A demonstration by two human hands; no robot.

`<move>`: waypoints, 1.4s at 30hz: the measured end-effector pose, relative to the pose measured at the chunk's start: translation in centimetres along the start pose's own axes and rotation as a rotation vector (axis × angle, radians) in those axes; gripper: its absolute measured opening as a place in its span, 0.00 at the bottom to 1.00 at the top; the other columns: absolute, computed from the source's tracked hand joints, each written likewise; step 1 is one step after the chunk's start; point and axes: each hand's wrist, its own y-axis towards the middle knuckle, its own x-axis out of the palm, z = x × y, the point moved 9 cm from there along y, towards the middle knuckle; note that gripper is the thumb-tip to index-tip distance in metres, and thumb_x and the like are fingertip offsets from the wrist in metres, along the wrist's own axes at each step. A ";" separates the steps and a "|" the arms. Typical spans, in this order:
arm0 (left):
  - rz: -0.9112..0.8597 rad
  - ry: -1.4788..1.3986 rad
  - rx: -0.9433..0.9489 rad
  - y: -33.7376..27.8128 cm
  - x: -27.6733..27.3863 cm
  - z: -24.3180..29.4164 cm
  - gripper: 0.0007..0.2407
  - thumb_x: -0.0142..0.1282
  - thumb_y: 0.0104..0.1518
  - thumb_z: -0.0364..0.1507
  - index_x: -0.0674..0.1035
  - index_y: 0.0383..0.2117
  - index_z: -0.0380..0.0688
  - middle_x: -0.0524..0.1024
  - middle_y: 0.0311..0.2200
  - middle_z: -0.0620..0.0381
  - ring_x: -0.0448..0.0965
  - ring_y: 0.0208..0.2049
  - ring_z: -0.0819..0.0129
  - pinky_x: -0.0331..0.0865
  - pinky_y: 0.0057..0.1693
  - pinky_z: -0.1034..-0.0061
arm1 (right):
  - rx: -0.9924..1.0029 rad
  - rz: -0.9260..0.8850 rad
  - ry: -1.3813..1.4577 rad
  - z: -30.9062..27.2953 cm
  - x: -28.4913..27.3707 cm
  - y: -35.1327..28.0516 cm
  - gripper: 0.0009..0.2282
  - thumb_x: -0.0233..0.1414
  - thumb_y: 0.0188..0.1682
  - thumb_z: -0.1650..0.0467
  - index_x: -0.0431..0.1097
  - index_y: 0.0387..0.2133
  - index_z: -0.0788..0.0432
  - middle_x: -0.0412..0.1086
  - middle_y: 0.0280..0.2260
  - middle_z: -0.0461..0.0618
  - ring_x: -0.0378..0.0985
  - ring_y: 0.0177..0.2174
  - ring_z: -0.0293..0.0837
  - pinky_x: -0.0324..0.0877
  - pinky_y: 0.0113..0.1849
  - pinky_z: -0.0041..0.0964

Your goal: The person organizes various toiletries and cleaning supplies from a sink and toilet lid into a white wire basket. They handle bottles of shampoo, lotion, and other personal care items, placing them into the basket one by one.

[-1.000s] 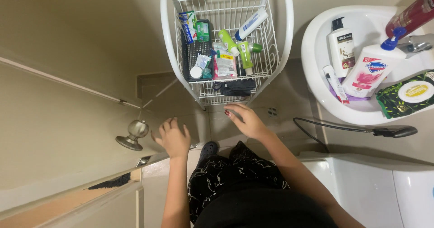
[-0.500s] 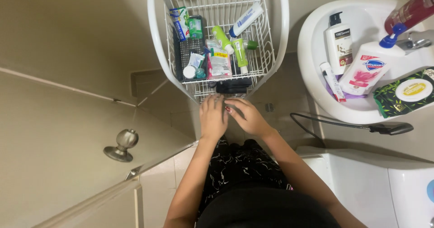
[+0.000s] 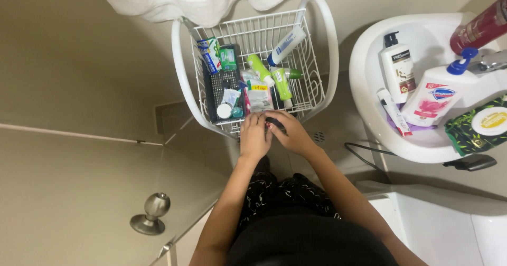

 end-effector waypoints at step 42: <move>0.334 -1.207 -1.032 12.8 27.5 -19.6 0.19 0.63 0.55 0.32 0.77 0.48 0.29 0.81 0.43 0.48 0.80 0.42 0.64 0.72 0.48 0.72 | 0.508 0.168 -0.201 34.2 0.6 3.5 0.32 0.68 0.36 0.67 0.65 0.53 0.71 0.73 0.44 0.68 0.78 0.44 0.62 0.71 0.47 0.49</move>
